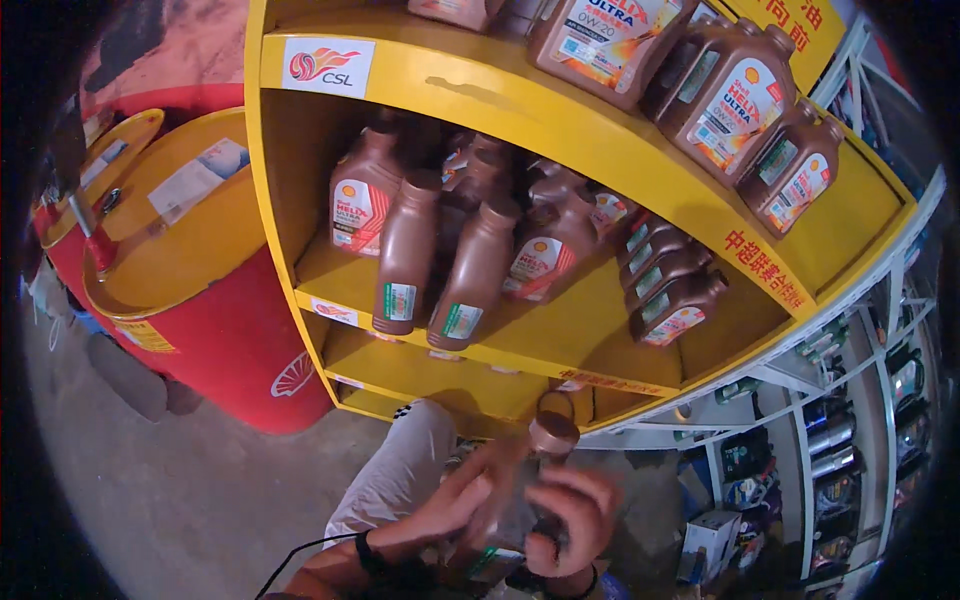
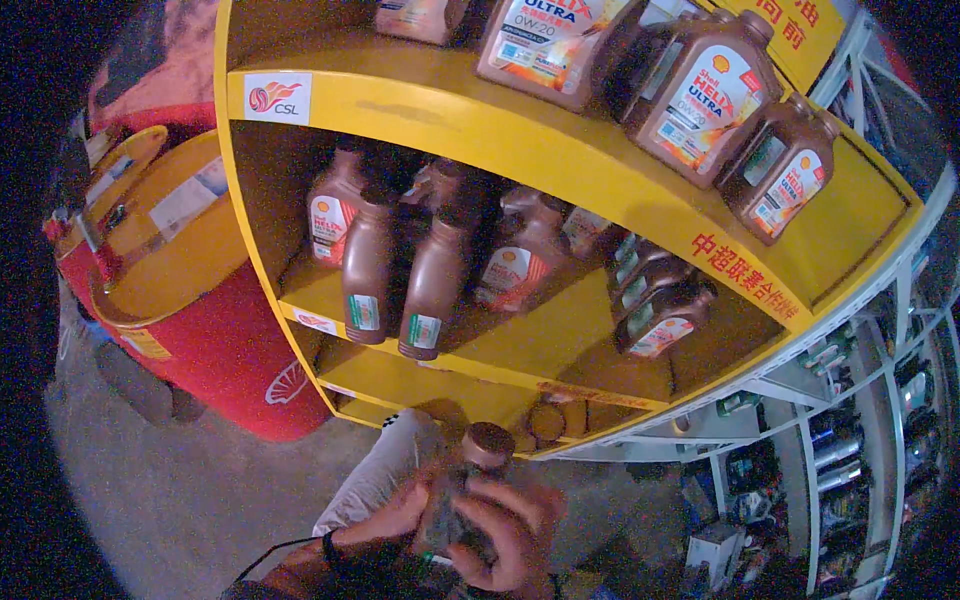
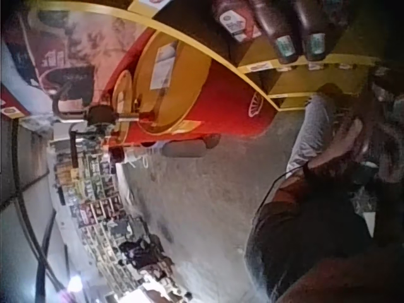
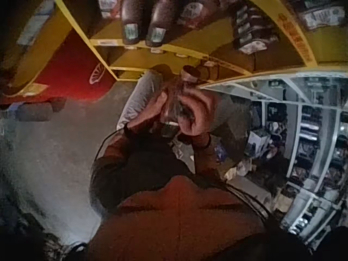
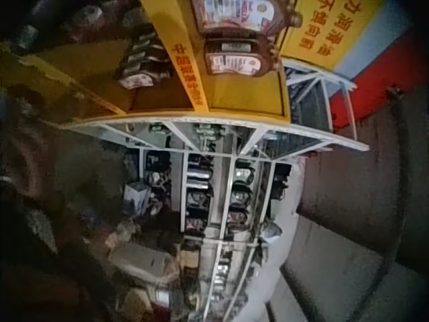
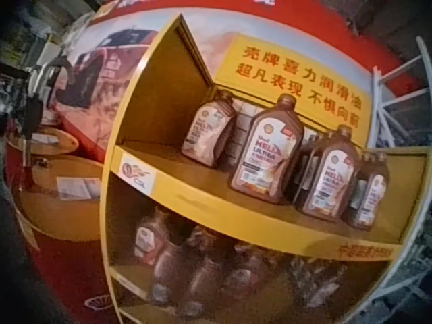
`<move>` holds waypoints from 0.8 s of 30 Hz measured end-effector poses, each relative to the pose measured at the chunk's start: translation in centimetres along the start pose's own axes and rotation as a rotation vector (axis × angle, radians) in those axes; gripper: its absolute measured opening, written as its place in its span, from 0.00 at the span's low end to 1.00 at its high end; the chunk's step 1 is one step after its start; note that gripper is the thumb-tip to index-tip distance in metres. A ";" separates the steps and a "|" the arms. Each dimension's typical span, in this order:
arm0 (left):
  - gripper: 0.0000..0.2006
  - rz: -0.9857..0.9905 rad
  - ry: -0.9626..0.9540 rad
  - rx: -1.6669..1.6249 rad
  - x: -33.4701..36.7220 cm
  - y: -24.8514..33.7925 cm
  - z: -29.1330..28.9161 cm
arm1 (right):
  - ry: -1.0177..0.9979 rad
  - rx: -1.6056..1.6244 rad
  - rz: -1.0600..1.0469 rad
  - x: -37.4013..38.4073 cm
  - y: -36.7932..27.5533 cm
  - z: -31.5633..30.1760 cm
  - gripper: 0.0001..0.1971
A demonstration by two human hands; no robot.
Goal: The person sits on the floor and wipes the exterior of multiple Shell Helix Ultra motor oil bottles with a cloth. They pick up each bottle, wipe it, and place it back on the yellow shelf, repeating this process for several bottles.
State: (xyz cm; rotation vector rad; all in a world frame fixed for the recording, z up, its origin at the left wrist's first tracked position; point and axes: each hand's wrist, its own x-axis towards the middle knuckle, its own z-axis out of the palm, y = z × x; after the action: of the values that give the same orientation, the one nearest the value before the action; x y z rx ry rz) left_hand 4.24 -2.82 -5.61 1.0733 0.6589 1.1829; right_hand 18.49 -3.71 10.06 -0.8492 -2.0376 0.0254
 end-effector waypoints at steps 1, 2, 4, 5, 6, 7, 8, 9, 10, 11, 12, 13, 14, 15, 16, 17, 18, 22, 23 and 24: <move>0.34 0.024 -0.014 -0.017 0.1 1.3 0.3 | 0.037 0.000 0.047 1.4 -0.7 0.4 0.10; 0.33 0.048 -0.028 -0.034 0.2 2.0 0.5 | 0.074 0.001 0.094 2.1 -1.0 0.5 0.09; 0.34 0.013 -0.019 -0.006 0.1 1.4 0.2 | 0.049 0.006 0.011 1.4 -0.6 0.3 0.09; 0.34 -0.002 -0.011 0.007 0.0 0.9 0.0 | 0.034 0.010 -0.033 1.0 -0.3 0.3 0.10; 0.34 -0.038 0.031 -0.048 0.1 0.1 0.2 | 0.021 0.072 -0.053 0.6 0.1 0.2 0.11; 0.34 -0.063 0.037 -0.083 0.0 -0.3 0.2 | 0.009 0.130 -0.068 0.0 0.6 0.1 0.13; 0.34 -0.081 0.033 -0.121 -0.1 -0.3 0.3 | -0.003 0.189 -0.087 -0.7 0.9 0.1 0.15; 0.34 -0.100 0.022 -0.166 -0.3 -0.2 0.4 | 0.132 0.403 -0.022 -1.8 1.2 0.8 0.15; 0.34 -0.131 0.014 -0.214 -0.5 0.0 0.5 | 0.268 0.625 0.050 -2.3 1.4 1.8 0.15; 0.34 -0.166 -0.003 -0.274 -0.8 0.2 0.5 | 0.354 0.715 0.126 -2.5 1.4 2.1 0.15; 0.34 -0.196 -0.017 -0.318 -1.3 0.6 0.0 | 0.448 0.809 0.194 -2.5 1.3 2.4 0.16; 0.34 -0.234 -0.037 -0.360 -1.8 0.6 -0.2 | 0.500 0.768 0.265 -0.6 0.3 2.1 0.17; 0.34 -0.266 -0.050 -0.398 -2.4 0.5 -0.5 | 0.400 0.655 0.287 -0.1 0.3 2.0 0.20; 0.34 -0.293 -0.059 -0.433 -3.2 0.5 -0.9 | 0.295 0.541 0.296 0.5 0.1 1.9 0.22; 0.34 -0.319 -0.066 -0.463 -3.8 0.4 -1.2 | 0.041 0.353 0.251 0.4 0.7 1.8 0.26; 0.34 -0.341 -0.066 -0.485 -4.3 0.4 -1.4 | -0.212 0.165 0.205 0.3 1.0 1.7 0.29; 0.34 -0.358 -0.071 -0.501 -4.7 0.5 -1.6 | -0.254 0.156 0.177 0.1 0.6 1.9 0.32; 0.34 -0.401 -0.089 -0.558 -5.6 0.3 -2.4 | -0.308 0.128 0.077 -2.0 -1.0 2.8 0.30; 0.35 -0.407 -0.087 -0.573 -5.5 0.4 -2.5 | -0.289 0.125 0.070 -1.2 -1.9 2.6 0.21; 0.35 -0.412 -0.082 -0.583 -5.6 0.5 -2.5 | -0.271 0.121 0.049 -1.6 -2.0 2.8 0.21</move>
State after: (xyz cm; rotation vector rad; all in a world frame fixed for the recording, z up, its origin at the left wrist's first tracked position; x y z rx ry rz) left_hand 0.31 -7.37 -6.79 0.4606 0.4033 0.8822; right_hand 15.80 -5.33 7.89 -0.8565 -2.2398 0.3023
